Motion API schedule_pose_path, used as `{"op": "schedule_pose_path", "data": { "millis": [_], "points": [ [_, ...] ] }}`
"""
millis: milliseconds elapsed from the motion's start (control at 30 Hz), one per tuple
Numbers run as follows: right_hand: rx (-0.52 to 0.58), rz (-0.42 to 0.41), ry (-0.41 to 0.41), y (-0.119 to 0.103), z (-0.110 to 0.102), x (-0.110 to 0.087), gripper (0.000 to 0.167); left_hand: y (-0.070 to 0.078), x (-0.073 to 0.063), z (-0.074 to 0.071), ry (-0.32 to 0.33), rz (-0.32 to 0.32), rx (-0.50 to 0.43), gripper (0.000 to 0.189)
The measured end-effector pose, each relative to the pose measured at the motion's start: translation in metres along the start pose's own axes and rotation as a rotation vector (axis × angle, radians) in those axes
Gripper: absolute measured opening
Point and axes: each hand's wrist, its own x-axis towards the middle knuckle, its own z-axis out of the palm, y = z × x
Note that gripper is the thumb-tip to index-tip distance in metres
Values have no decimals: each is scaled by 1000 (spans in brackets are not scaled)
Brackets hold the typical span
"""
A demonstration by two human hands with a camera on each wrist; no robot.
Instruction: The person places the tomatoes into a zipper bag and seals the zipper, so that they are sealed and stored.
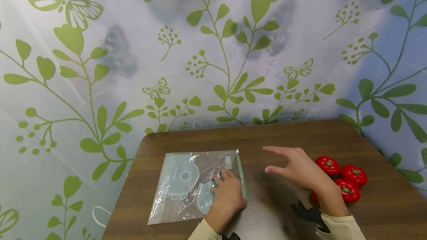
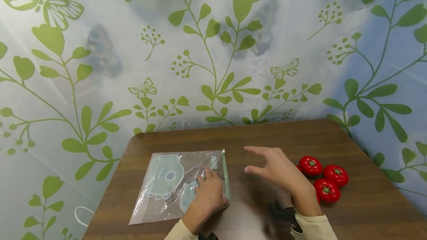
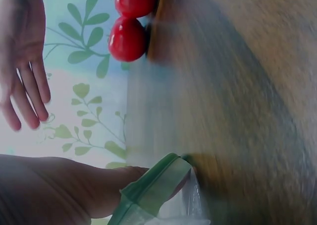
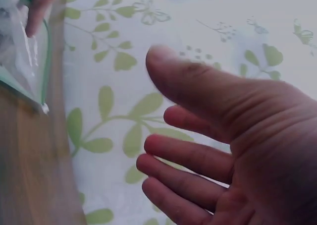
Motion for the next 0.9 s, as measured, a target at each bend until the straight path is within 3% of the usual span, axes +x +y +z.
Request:
{"op": "schedule_pose_path", "data": {
  "millis": [233,400,900],
  "points": [
    [7,27,27,13,-22,-31,71,-9,2,0,6,-25,-33,118],
    [14,45,71,42,-33,-56,66,-11,1,-3,19,-37,-28,119],
    [-14,243,131,126,-63,-116,63,-10,-5,-3,-5,-36,-3,116]
  ]
}}
